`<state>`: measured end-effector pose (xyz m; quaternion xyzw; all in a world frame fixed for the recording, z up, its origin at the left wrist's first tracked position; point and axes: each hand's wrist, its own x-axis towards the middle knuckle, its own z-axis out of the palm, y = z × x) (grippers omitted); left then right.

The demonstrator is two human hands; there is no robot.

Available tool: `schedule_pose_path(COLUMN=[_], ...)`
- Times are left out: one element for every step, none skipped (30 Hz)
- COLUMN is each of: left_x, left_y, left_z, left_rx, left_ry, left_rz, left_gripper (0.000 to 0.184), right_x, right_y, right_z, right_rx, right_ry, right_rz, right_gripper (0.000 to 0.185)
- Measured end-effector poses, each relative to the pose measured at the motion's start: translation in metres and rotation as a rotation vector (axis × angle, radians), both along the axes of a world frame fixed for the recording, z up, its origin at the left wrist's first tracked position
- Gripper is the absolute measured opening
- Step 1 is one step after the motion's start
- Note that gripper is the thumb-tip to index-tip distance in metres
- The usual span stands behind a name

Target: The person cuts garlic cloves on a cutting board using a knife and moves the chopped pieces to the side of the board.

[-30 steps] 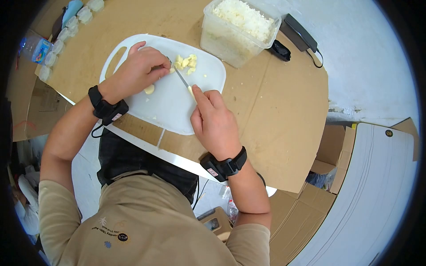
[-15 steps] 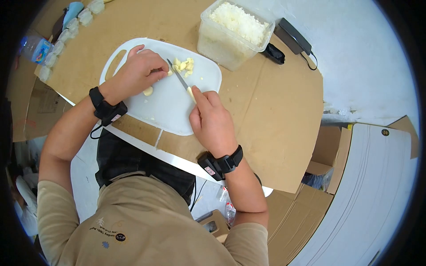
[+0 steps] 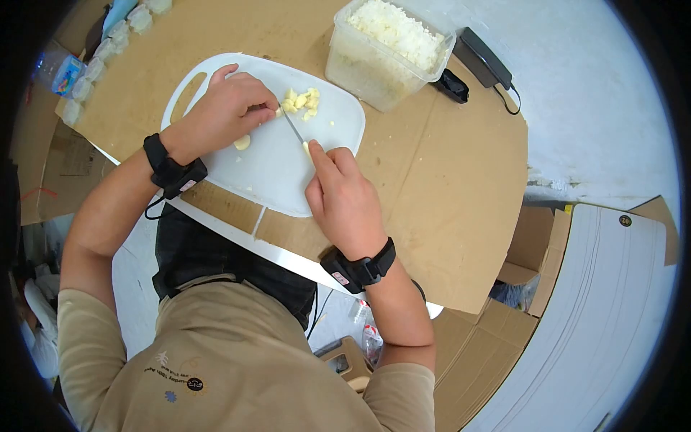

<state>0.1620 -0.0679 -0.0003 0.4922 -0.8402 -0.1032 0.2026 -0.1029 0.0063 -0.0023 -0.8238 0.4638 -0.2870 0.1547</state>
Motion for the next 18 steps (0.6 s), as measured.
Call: schedule_pose_path(left_x=[-0.0001,0.0000,0.0002,0.0005,0.0008,0.0009,0.0005,0.0002,0.0005,0.0006,0.0002,0.0001,0.0001,-0.0001,-0.0003,-0.0005,-0.0007,-0.0007], left_y=[-0.0002,-0.0007,-0.0014,-0.0017,-0.0014,-0.0013,-0.0015,-0.0016,-0.0011,-0.0006,-0.0005,-0.0004,0.0000,0.0000,0.0000,-0.0002,-0.0004,-0.0006], left_z=[-0.0001,-0.0001,0.0005,0.0008,0.0006,0.0006,0.0004,-0.0002,-0.0009,-0.0011,-0.0013,-0.0016,-0.0014,-0.0011,-0.0009,-0.0005,-0.0002,-0.0001], left_rx=[0.001,0.012,0.022,0.019,0.019,0.017,0.014,0.015,0.017,0.018,0.007,-0.004,-0.003,-0.008,-0.011,-0.010,-0.004,0.003], left_ry=[0.002,-0.007,-0.016,-0.016,-0.014,-0.012,-0.012,-0.011,-0.010,-0.009,-0.005,-0.001,0.000,-0.005,-0.011,-0.011,-0.016,-0.020], left_rz=[-0.001,0.000,0.004,0.004,0.002,-0.001,-0.001,0.001,0.005,0.011,0.012,0.010,0.010,0.012,0.012,0.011,0.013,0.017], left_gripper=[0.005,0.005,0.005,0.005,0.005,0.005,0.005,0.005,0.005,0.005,0.005,0.005,0.005,0.005,0.005,0.005,0.005,0.005], right_x=[-0.0003,-0.0004,-0.0005,-0.0005,-0.0005,-0.0008,-0.0010,-0.0006,0.0001,0.0009,0.0015,0.0016,0.0014,0.0012,0.0011,0.0010,0.0011,0.0013], right_y=[-0.0004,0.0001,-0.0001,-0.0005,-0.0008,-0.0010,-0.0013,-0.0016,-0.0017,-0.0018,-0.0015,-0.0006,0.0003,0.0004,0.0004,0.0002,0.0001,0.0000], right_z=[0.0001,0.0003,0.0005,0.0007,-0.0003,-0.0020,-0.0026,-0.0019,-0.0011,-0.0005,0.0006,0.0019,0.0023,0.0021,0.0017,0.0013,0.0011,0.0011], right_rx=[0.005,0.004,0.018,0.031,0.029,0.022,0.014,0.012,-0.003,-0.015,-0.014,0.002,0.017,0.018,0.006,-0.005,-0.003,-0.010], right_ry=[0.020,0.022,0.026,0.029,0.028,0.013,-0.001,0.001,-0.021,-0.043,-0.042,-0.034,-0.025,-0.025,-0.028,-0.031,-0.032,-0.030], right_rz=[0.003,0.002,-0.004,-0.009,-0.009,-0.013,-0.017,-0.016,-0.012,-0.008,-0.003,-0.007,-0.014,-0.015,-0.014,-0.012,-0.012,-0.011], right_gripper=[0.044,0.044,0.045,0.045,0.045,0.044,0.044,0.044,0.044,0.044,0.044,0.044,0.045,0.045,0.045,0.045,0.045,0.045])
